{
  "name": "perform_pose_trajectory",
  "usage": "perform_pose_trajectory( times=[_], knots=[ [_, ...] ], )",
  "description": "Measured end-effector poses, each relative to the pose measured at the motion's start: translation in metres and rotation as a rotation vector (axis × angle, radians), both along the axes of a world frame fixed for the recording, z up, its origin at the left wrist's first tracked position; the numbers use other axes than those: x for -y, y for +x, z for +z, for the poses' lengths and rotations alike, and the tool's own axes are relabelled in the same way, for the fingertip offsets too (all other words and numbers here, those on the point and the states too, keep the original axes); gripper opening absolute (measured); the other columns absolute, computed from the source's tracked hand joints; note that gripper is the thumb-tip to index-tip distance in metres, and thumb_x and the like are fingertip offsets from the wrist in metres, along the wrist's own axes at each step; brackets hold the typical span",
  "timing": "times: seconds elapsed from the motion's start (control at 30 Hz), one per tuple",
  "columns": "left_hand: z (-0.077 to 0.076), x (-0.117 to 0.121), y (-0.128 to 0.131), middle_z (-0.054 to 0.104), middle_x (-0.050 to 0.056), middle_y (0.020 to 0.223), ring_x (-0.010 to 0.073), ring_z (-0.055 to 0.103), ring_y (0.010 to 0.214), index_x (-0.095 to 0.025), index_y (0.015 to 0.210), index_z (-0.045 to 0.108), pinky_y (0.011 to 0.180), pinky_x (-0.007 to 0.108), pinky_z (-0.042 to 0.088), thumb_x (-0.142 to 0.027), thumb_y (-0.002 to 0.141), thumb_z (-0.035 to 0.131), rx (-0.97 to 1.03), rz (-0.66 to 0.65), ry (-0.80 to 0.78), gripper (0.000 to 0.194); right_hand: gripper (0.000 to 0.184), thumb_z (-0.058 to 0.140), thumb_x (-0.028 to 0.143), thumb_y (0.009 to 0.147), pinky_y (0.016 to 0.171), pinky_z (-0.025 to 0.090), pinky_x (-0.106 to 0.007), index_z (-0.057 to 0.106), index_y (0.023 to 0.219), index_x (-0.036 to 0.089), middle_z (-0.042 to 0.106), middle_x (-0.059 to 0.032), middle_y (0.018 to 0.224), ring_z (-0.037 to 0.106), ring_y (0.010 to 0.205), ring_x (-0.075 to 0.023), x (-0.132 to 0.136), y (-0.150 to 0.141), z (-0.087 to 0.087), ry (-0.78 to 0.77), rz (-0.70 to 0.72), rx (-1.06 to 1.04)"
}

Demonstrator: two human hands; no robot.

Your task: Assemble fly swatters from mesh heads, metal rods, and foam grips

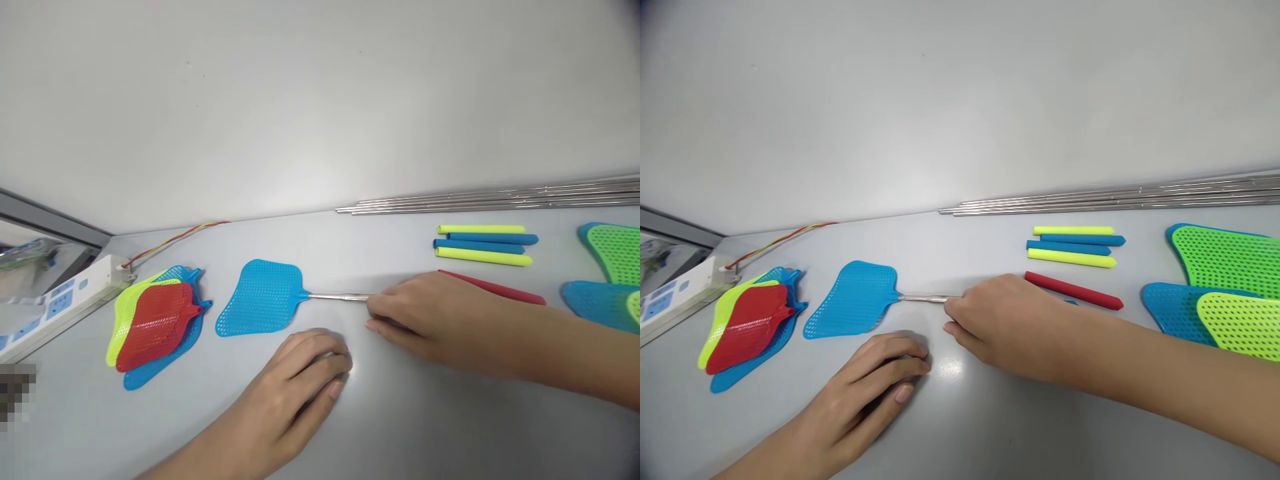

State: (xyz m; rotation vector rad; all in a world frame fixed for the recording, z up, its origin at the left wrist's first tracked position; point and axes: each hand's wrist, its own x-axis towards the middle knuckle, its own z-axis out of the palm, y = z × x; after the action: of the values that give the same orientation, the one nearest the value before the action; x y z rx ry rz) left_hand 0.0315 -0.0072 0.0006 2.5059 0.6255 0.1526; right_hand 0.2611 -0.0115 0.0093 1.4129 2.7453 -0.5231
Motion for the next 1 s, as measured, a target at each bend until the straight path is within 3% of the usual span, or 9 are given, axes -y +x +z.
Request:
perform_pose_trajectory(
  times=[0.47, 1.0],
  knots=[
    [-0.001, -0.001, 0.001, 0.055, 0.007, 0.105, 0.0157, 0.049, 0.102, -0.019, 0.106, 0.053, 0.089, 0.027, 0.043, -0.009, 0.084, 0.044, 0.022, 0.004, 0.017, 0.025, 0.021, 0.040, 0.025, 0.088, 0.046, 0.027, -0.028, 0.046, 0.069, 0.021, 0.056, 0.0038, 0.060, 0.055, 0.052, -0.0163, 0.000, -0.001, -0.013, 0.153, 0.038, 0.001],
    [-0.001, -0.001, 0.001, 0.053, 0.006, 0.106, 0.0143, 0.048, 0.103, -0.018, 0.107, 0.052, 0.090, 0.025, 0.042, -0.008, 0.084, 0.044, 0.018, -0.003, 0.015, 0.026, 0.026, 0.036, 0.028, 0.090, 0.048, 0.029, -0.027, 0.046, 0.067, 0.020, 0.057, 0.0023, 0.059, 0.057, 0.054, -0.0163, -0.003, -0.003, -0.005, 0.033, -0.020, 0.029]
  ],
)
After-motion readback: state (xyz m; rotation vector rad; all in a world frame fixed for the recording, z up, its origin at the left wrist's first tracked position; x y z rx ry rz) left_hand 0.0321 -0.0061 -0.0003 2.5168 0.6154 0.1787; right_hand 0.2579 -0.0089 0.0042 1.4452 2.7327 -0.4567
